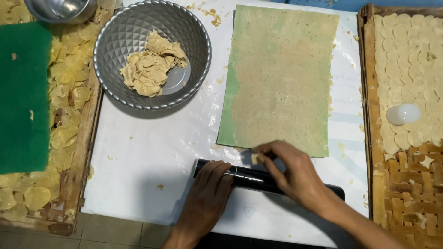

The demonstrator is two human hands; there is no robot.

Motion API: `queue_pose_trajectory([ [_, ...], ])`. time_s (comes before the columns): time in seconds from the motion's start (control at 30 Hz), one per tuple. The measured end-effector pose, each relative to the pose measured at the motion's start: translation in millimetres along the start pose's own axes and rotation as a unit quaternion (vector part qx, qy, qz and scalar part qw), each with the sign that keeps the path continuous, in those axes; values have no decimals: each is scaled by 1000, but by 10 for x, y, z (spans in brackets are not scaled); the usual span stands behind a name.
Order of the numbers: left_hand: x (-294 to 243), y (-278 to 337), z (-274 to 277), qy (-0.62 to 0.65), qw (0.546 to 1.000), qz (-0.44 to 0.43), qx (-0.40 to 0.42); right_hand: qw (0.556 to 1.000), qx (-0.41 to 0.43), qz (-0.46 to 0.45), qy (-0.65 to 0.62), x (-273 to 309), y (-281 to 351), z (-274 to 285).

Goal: Rolling out dough and cutting it into small circular shapes using a manual cutter.

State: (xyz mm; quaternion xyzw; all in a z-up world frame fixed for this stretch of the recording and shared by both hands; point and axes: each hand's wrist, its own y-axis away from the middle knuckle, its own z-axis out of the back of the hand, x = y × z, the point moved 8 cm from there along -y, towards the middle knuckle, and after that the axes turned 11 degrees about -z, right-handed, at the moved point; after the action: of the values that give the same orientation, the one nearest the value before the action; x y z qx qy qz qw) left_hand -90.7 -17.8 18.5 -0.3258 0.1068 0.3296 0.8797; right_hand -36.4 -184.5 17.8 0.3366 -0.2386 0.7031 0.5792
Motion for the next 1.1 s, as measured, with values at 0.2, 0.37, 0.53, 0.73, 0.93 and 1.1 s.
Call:
queue_pose_trajectory([
  [0.2,0,-32,-97,6,1000,-5,21,998,-36,16,53,-354,-755,36],
  [0.37,-25,-81,-204,-29,998,-31,52,995,-48,48,70,-331,-933,-10],
  [0.53,-64,-140,-328,-71,994,-59,67,983,-66,99,137,-199,-881,87],
  [0.73,-78,-393,-212,-65,993,-57,75,984,-4,82,157,129,-585,569],
  [0.93,228,-684,-245,-148,988,47,19,963,-64,103,241,-182,-373,600],
  [1.1,390,-614,-531,-230,963,124,70,942,-20,163,294,-382,-461,190],
])
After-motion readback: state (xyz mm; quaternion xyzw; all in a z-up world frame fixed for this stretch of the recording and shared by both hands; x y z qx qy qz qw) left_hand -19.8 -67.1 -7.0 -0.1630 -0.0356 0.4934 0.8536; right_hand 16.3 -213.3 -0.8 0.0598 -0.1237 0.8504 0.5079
